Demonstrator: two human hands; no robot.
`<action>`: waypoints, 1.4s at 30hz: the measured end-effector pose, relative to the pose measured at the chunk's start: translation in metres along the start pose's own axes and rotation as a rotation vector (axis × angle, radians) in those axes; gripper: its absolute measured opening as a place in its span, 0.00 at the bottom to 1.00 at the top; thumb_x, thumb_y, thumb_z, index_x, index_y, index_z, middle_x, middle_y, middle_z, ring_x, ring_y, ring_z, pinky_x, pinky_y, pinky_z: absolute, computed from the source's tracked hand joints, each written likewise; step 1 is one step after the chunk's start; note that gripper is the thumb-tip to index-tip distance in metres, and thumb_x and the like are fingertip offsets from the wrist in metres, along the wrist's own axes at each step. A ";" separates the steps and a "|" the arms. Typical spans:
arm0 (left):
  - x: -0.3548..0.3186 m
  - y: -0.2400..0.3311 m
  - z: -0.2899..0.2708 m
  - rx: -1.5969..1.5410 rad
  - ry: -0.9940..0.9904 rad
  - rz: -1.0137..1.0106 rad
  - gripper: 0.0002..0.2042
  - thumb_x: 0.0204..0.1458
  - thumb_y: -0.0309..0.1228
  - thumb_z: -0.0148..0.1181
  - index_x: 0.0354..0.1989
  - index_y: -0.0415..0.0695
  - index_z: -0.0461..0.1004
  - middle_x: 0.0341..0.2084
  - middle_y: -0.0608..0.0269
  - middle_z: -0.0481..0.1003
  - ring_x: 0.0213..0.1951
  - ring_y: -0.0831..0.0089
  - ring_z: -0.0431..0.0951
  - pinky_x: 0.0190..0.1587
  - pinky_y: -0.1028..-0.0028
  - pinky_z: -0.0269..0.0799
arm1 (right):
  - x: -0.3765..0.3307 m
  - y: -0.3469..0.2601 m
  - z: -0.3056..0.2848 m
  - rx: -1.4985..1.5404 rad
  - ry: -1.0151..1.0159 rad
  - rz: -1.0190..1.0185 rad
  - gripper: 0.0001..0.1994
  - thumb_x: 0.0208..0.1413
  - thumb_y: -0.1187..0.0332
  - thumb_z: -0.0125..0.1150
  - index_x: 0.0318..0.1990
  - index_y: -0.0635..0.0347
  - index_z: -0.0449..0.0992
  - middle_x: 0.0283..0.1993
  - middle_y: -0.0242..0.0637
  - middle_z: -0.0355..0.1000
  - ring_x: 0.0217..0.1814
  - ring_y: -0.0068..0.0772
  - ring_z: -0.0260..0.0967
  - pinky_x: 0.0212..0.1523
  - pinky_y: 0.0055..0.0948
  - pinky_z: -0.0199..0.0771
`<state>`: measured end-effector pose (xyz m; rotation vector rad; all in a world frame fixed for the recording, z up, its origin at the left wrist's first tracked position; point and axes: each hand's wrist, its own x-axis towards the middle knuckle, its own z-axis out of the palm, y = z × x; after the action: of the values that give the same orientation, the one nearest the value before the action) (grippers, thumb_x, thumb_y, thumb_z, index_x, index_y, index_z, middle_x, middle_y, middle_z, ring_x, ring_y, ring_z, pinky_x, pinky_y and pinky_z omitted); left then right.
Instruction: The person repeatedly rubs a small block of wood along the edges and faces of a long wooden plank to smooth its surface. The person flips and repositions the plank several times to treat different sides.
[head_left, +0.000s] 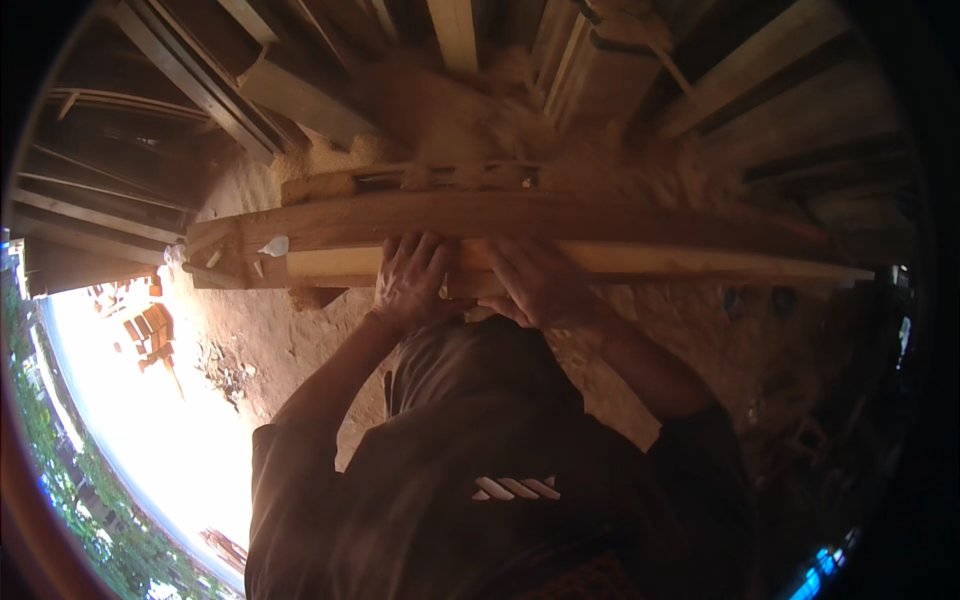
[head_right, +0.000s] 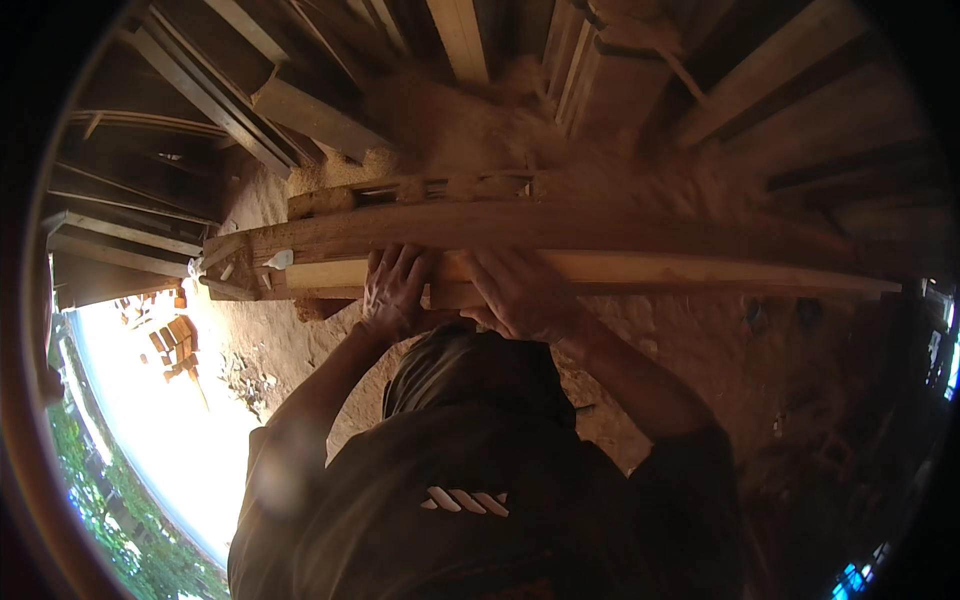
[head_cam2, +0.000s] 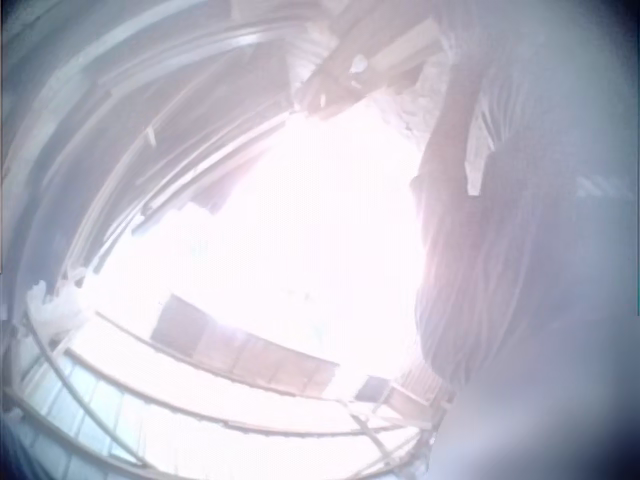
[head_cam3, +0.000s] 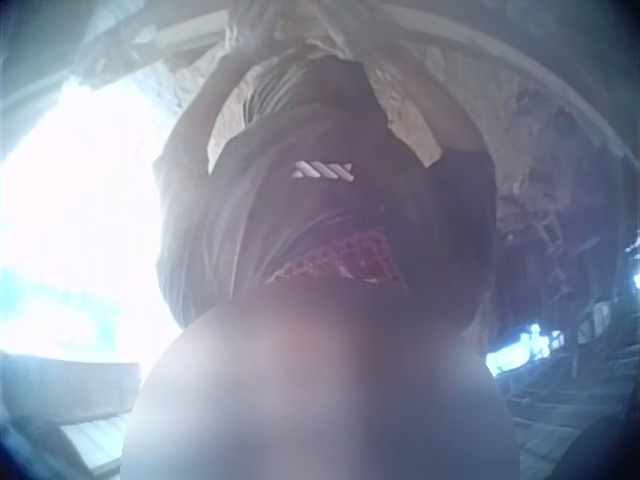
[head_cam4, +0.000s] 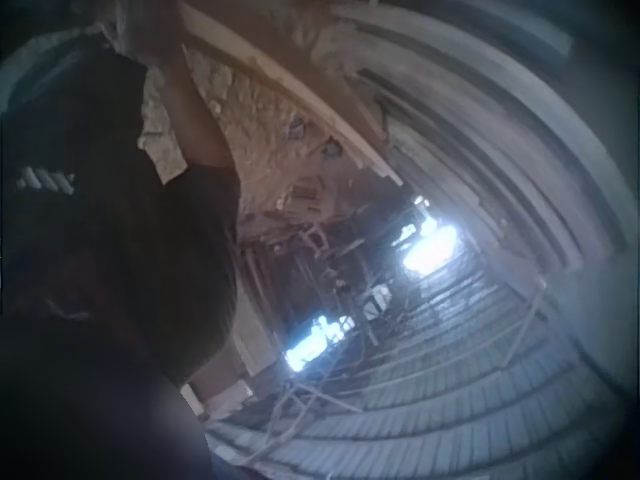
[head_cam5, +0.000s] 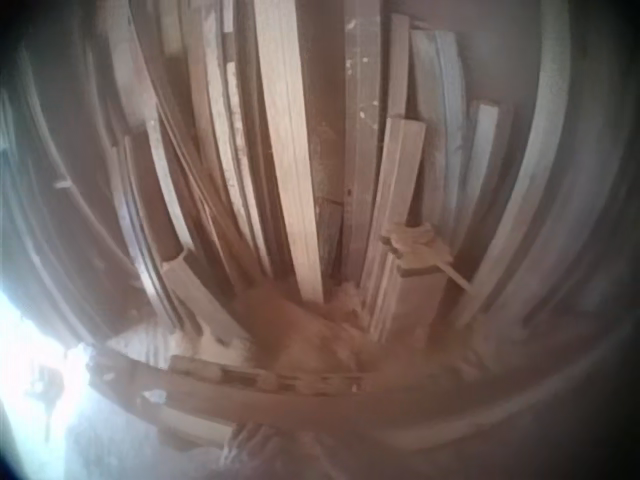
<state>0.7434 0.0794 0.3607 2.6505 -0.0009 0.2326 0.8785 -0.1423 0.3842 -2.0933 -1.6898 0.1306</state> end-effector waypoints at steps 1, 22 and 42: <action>0.002 0.003 0.001 0.010 0.007 0.005 0.46 0.35 0.55 0.84 0.63 0.42 0.74 0.57 0.53 0.74 0.62 0.48 0.73 0.65 0.43 0.65 | -0.001 0.002 -0.001 0.006 -0.011 -0.013 0.40 0.61 0.45 0.71 0.67 0.72 0.73 0.64 0.54 0.75 0.67 0.56 0.74 0.69 0.54 0.75; 0.010 -0.003 0.021 0.143 -0.032 0.105 0.51 0.38 0.70 0.78 0.63 0.43 0.71 0.49 0.50 0.74 0.52 0.46 0.77 0.54 0.45 0.70 | -0.011 -0.063 0.115 1.357 0.791 1.106 0.37 0.67 0.54 0.73 0.70 0.70 0.62 0.61 0.53 0.75 0.57 0.45 0.81 0.57 0.41 0.82; 0.037 -0.085 -0.044 0.136 -0.722 -0.009 0.37 0.53 0.46 0.79 0.69 0.51 0.67 0.44 0.44 0.86 0.48 0.42 0.87 0.52 0.49 0.83 | -0.100 0.006 0.034 0.904 1.872 1.308 0.24 0.75 0.51 0.60 0.34 0.65 0.79 0.30 0.29 0.70 0.35 0.23 0.68 0.39 0.32 0.70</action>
<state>0.7760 0.1764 0.3661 2.7133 -0.2126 -0.7534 0.8471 -0.2283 0.3314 -1.1316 0.7650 -0.4468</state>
